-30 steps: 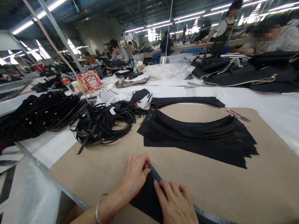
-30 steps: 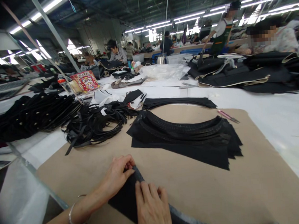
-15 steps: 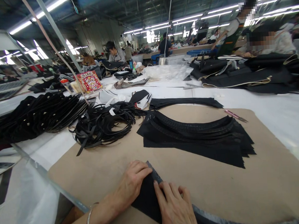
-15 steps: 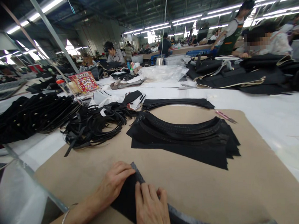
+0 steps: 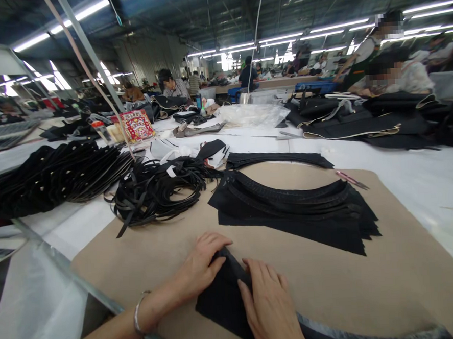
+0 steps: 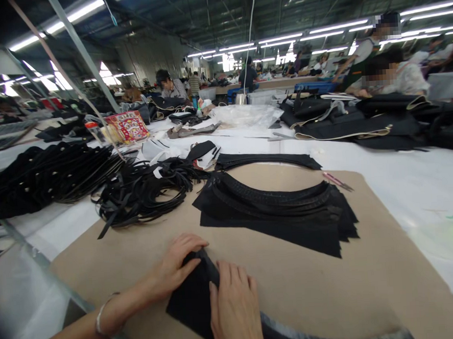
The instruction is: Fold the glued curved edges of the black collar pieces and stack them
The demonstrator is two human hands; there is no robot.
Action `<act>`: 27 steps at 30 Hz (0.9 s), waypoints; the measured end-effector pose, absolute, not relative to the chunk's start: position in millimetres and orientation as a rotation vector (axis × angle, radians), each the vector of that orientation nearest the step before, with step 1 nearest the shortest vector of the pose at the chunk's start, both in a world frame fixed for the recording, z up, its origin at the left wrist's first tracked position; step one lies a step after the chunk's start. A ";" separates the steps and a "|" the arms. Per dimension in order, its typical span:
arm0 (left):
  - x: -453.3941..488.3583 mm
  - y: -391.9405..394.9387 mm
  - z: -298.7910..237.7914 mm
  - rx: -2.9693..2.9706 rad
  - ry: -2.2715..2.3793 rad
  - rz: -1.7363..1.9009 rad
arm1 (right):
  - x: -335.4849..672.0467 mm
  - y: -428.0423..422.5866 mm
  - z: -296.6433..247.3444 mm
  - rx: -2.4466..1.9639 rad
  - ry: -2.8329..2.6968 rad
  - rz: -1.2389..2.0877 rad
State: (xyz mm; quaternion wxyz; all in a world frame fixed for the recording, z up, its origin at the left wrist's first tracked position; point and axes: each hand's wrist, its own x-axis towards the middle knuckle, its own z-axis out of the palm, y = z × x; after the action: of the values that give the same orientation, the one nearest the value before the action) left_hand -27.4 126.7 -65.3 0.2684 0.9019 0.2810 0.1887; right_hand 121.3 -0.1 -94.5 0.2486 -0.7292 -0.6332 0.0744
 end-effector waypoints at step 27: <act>-9.7 164.0 -43.5 2.757 0.244 0.052 | 114.7 20.1 -76.3 -2.051 -1.618 0.585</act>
State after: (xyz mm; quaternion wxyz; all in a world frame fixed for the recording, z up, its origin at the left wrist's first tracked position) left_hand -9.7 164.0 -43.5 0.1857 0.9786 0.0868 0.0185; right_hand 114.7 20.1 -76.3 0.2304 -0.7455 -0.5881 0.2128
